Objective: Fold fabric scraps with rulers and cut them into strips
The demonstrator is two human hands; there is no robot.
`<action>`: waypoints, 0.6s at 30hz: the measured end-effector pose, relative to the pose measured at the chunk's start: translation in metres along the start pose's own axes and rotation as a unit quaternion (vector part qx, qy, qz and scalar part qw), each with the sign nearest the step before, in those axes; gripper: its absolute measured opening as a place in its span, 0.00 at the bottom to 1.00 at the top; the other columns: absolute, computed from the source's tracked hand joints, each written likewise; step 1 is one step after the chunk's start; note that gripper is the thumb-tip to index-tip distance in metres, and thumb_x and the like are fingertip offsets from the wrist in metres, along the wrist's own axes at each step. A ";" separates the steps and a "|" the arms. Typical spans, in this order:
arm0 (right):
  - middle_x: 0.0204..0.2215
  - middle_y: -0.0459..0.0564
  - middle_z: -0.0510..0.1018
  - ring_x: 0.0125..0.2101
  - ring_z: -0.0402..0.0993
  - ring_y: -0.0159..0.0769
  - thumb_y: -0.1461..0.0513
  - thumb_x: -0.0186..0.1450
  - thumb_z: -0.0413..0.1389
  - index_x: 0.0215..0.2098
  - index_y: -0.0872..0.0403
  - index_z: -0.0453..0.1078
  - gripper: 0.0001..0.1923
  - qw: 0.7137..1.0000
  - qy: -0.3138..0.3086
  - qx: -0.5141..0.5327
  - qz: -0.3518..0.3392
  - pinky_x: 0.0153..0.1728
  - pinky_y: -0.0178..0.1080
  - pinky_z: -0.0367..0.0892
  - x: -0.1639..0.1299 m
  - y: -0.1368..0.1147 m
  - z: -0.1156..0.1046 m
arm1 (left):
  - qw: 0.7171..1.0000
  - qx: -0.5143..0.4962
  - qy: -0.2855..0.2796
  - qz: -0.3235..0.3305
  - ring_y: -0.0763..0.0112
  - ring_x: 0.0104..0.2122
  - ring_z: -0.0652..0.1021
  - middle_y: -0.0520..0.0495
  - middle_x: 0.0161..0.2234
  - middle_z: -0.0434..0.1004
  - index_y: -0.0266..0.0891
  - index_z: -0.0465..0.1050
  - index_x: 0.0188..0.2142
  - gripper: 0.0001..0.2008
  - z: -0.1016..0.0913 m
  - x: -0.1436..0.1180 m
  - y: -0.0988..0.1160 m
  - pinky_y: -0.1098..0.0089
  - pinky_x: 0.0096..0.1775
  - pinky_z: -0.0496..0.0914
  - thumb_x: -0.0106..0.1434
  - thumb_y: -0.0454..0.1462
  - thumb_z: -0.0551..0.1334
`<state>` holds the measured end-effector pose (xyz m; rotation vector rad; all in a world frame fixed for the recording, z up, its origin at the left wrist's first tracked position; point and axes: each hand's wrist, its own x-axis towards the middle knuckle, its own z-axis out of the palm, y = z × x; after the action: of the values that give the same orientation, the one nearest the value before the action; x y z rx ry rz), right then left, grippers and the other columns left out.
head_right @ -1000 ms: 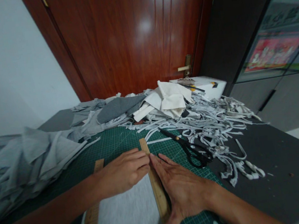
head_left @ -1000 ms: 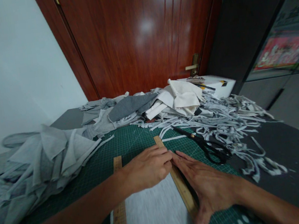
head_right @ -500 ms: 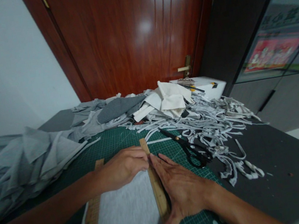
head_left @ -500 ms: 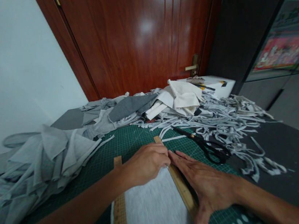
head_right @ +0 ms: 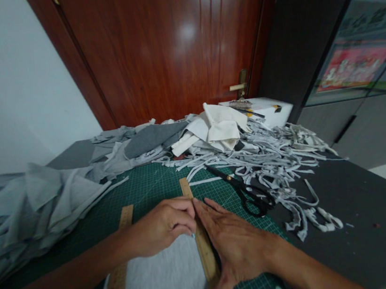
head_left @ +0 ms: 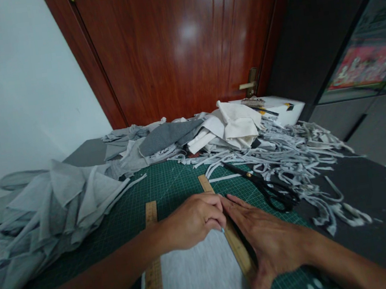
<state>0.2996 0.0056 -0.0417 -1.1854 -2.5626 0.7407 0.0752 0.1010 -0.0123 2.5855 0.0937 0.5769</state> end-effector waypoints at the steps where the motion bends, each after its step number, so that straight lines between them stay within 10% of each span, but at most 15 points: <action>1: 0.78 0.68 0.32 0.76 0.33 0.64 0.35 0.42 0.75 0.78 0.61 0.20 0.90 1.000 -0.001 -0.001 0.001 0.76 0.57 0.34 0.000 0.001 0.001 | 1.000 0.000 0.000 0.003 0.73 0.34 0.78 0.51 0.32 0.75 0.37 0.79 0.31 0.10 0.001 0.000 0.000 0.73 0.39 0.71 0.67 0.25 0.65; 18: 0.77 0.72 0.31 0.76 0.30 0.61 0.33 0.41 0.74 0.75 0.65 0.14 0.94 0.999 -0.019 -0.005 0.028 0.75 0.54 0.32 0.004 -0.007 -0.004 | 0.994 0.101 0.032 0.025 0.70 0.34 0.74 0.50 0.32 0.76 0.38 0.75 0.29 0.14 -0.016 0.005 -0.035 0.69 0.41 0.68 0.68 0.23 0.60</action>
<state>0.2938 0.0061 -0.0345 -1.2623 -2.5758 0.7713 0.0741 0.1398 -0.0146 2.7720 0.1133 0.7028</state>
